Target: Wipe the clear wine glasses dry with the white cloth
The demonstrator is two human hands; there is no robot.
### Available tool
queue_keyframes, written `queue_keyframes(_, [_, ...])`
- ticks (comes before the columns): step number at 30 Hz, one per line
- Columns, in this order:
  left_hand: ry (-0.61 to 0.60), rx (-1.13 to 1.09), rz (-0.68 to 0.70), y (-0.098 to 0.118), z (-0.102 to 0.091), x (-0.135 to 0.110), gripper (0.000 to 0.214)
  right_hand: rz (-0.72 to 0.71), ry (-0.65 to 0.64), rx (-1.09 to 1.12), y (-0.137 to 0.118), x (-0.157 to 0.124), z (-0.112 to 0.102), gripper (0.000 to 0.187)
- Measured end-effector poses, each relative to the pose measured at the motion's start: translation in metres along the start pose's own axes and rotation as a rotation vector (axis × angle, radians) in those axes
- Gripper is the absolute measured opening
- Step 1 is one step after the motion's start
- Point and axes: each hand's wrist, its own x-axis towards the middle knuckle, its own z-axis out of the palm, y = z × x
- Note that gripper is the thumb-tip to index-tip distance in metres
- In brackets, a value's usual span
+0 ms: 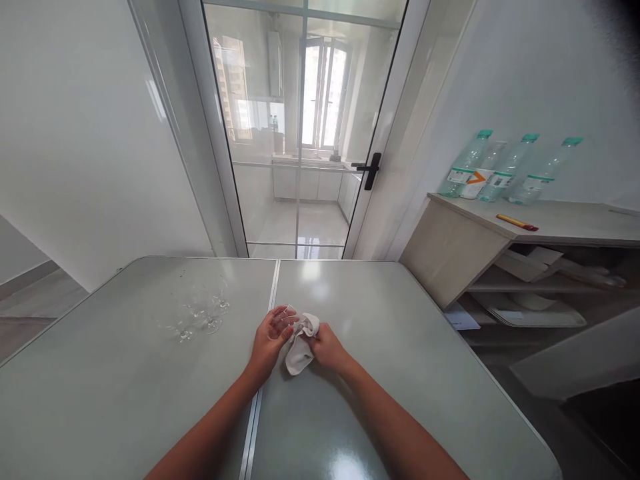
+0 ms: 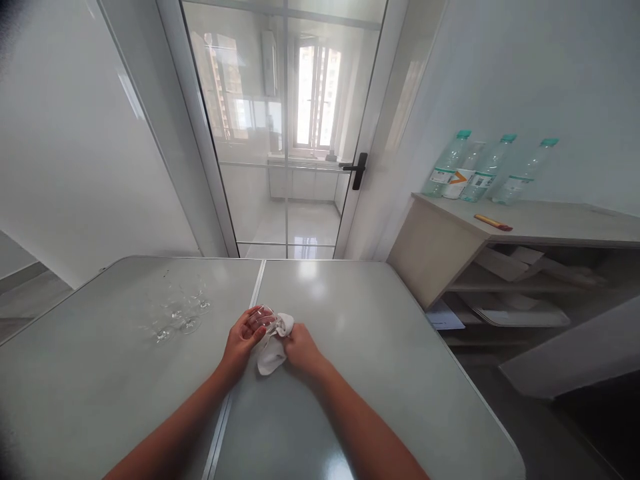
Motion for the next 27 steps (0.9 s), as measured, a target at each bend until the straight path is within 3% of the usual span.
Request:
queue_keyframes(2, [-0.039, -0.012, 0.009, 0.003, 0.000, -0.001, 0.062, 0.051, 0.024, 0.183, 0.004, 0.002, -0.005, 0.026])
queue_keyframes(3, [-0.052, -0.004, 0.033, 0.005, 0.000, -0.002, 0.061, 0.096, 0.096, 0.241, 0.007, 0.003, -0.009, 0.032])
queue_keyframes(6, [-0.022, 0.057, 0.161, 0.011, 0.002, -0.004, 0.057, 0.246, 0.495, 0.302, 0.012, 0.008, -0.020, 0.048])
queue_keyframes(8, [0.049, 0.114, 0.254, 0.013, 0.003, -0.005, 0.055, 0.316, 0.645, 0.369, 0.011, 0.009, -0.023, 0.054])
queue_keyframes(9, [0.076, 0.139, 0.295, 0.014, 0.003, -0.006, 0.055, 0.337, 0.614, 0.439, 0.010, 0.010, -0.022, 0.056])
queue_keyframes(11, [0.085, 0.187, 0.358, 0.014, 0.004, -0.007, 0.056, 0.349, 0.405, 0.616, 0.007, 0.009, -0.015, 0.056])
queue_keyframes(13, [0.043, 0.245, 0.403, 0.012, 0.005, -0.010, 0.057, 0.327, 0.224, 0.724, 0.004, 0.008, -0.006, 0.051])
queue_keyframes(14, [0.012, 0.290, 0.425, 0.011, 0.005, -0.011, 0.058, 0.318, 0.200, 0.727, 0.004, 0.007, -0.003, 0.049])
queue_keyframes(18, [-0.108, 0.534, 0.535, 0.004, 0.008, -0.019, 0.063, 0.339, 0.339, 0.562, 0.007, 0.004, 0.002, 0.036])
queue_keyframes(21, [-0.129, 0.619, 0.603, 0.002, 0.010, -0.022, 0.062, 0.365, 0.347, 0.473, 0.008, 0.003, -0.005, 0.031])
queue_keyframes(24, [-0.057, 0.632, 0.621, 0.005, 0.009, -0.020, 0.063, 0.357, 0.370, 0.423, 0.004, 0.003, -0.017, 0.033])
queue_keyframes(27, [0.090, 0.637, 0.589, 0.009, 0.006, -0.016, 0.060, 0.214, 0.514, 0.192, -0.004, 0.003, -0.030, 0.030])
